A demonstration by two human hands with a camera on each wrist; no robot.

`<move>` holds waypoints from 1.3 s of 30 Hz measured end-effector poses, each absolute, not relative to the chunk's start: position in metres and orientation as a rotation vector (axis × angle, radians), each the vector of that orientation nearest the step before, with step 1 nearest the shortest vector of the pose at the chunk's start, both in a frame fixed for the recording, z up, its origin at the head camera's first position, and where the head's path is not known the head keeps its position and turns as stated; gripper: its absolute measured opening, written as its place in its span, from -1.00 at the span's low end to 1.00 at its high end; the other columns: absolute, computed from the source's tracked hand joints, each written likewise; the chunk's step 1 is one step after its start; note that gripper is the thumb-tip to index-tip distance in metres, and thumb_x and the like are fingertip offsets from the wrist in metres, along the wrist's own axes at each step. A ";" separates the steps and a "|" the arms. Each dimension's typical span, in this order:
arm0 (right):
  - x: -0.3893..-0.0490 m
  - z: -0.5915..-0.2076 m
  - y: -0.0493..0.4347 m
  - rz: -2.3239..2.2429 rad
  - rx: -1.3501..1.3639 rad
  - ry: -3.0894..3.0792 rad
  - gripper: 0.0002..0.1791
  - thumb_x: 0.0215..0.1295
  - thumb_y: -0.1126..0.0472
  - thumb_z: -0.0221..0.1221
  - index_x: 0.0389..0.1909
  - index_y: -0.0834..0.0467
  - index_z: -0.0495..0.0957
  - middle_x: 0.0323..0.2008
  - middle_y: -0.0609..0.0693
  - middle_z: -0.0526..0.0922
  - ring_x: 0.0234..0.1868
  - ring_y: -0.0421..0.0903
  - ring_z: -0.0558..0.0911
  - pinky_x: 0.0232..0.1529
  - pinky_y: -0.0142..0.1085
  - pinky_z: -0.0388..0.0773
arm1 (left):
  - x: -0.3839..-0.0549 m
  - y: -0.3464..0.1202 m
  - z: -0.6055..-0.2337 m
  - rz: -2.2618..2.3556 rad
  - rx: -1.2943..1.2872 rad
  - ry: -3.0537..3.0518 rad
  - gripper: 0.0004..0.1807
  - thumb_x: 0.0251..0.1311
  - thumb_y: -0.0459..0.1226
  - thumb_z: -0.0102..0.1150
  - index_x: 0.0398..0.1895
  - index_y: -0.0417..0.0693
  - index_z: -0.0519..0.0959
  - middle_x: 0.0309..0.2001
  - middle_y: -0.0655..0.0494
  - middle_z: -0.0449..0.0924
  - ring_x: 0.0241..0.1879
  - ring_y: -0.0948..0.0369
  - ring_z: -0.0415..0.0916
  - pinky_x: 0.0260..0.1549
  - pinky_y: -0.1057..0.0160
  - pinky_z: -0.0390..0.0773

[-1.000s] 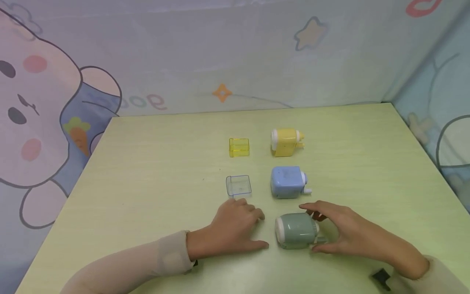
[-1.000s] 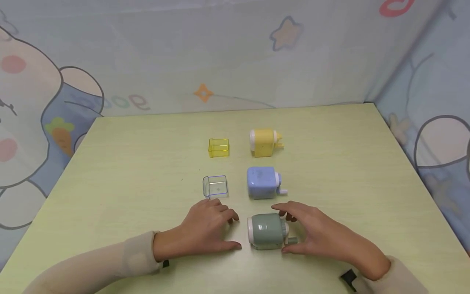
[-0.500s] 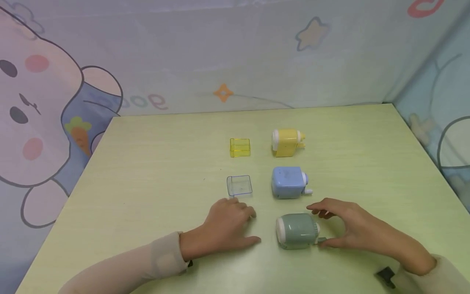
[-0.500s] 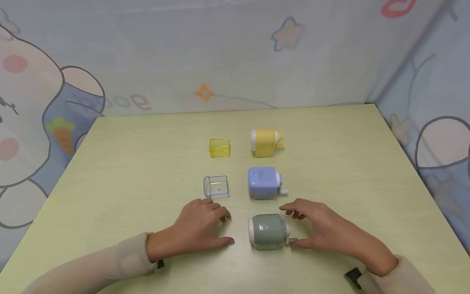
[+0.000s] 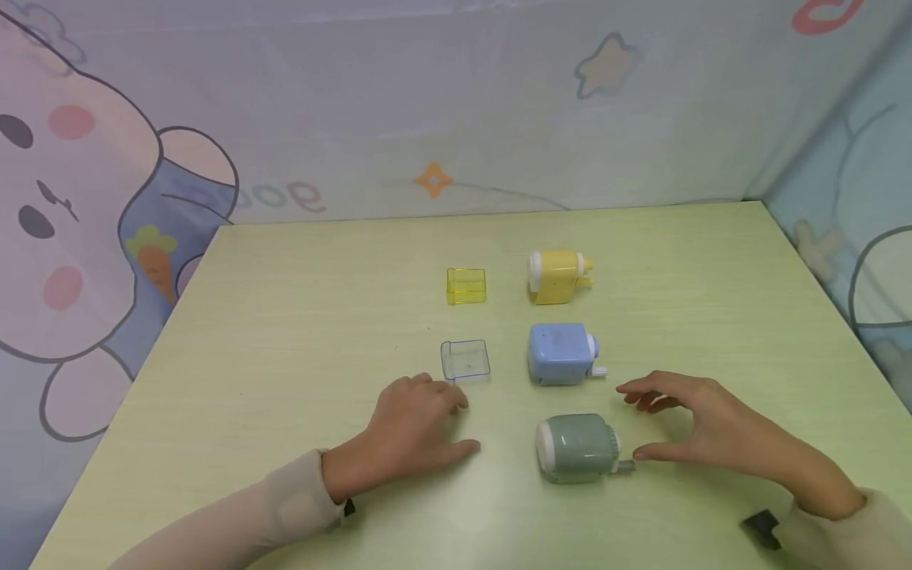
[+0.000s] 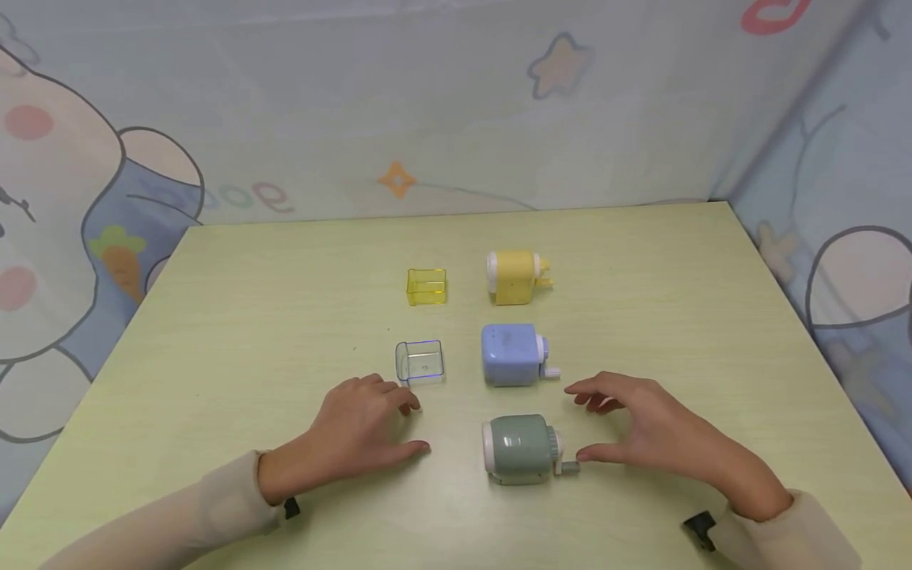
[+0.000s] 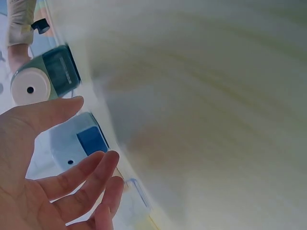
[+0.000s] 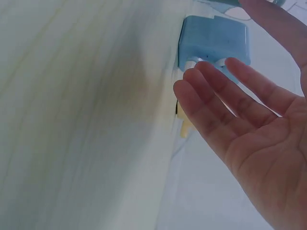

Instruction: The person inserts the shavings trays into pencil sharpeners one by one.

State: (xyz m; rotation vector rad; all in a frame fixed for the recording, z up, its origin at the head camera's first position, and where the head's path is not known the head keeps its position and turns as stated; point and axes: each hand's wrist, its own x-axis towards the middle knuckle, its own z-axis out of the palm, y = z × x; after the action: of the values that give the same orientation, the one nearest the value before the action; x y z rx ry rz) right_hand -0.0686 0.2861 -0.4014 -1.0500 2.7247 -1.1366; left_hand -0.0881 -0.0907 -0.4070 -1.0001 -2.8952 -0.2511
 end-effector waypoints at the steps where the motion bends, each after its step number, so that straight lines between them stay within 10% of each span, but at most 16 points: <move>1: -0.070 -0.402 0.287 -1.135 -1.038 2.732 -0.30 -0.12 0.17 0.59 0.10 0.19 0.55 -0.11 -0.08 0.68 -0.20 -0.15 0.68 -0.11 -0.42 0.56 | -0.088 -0.093 -0.407 -0.256 -0.988 -2.892 -0.53 -0.09 0.23 0.42 -0.28 0.12 0.69 -0.36 0.33 0.67 -0.39 0.23 0.49 -0.44 0.25 0.43; 20: -0.089 -0.410 0.306 -1.082 -0.925 2.846 -0.43 -0.06 0.29 0.54 0.04 0.21 0.60 -0.18 -0.07 0.69 -0.23 -0.18 0.68 -0.17 -0.40 0.60 | -0.109 -0.124 -0.398 -0.275 -0.747 -2.913 -0.55 -0.13 0.22 0.48 -0.42 0.09 0.70 -0.48 0.31 0.63 -0.51 0.26 0.45 -0.65 0.29 0.36; 39: -0.109 -0.402 0.305 -1.078 -0.894 2.891 -0.46 -0.01 0.27 0.53 0.04 0.22 0.61 -0.15 0.00 0.71 -0.22 -0.08 0.71 -0.12 -0.43 0.57 | -0.139 -0.140 -0.399 -0.317 -0.802 -2.862 -0.24 -0.11 0.38 0.34 -0.02 0.01 0.70 -0.23 0.26 0.70 -0.09 0.10 0.52 -0.23 0.11 0.49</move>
State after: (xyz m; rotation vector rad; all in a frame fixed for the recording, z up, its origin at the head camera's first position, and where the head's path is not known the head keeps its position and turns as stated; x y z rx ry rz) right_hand -0.1093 0.3052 -0.4016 -0.8937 2.8910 -1.0775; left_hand -0.1391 -0.1401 -0.3991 -0.8024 -2.8621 -0.3166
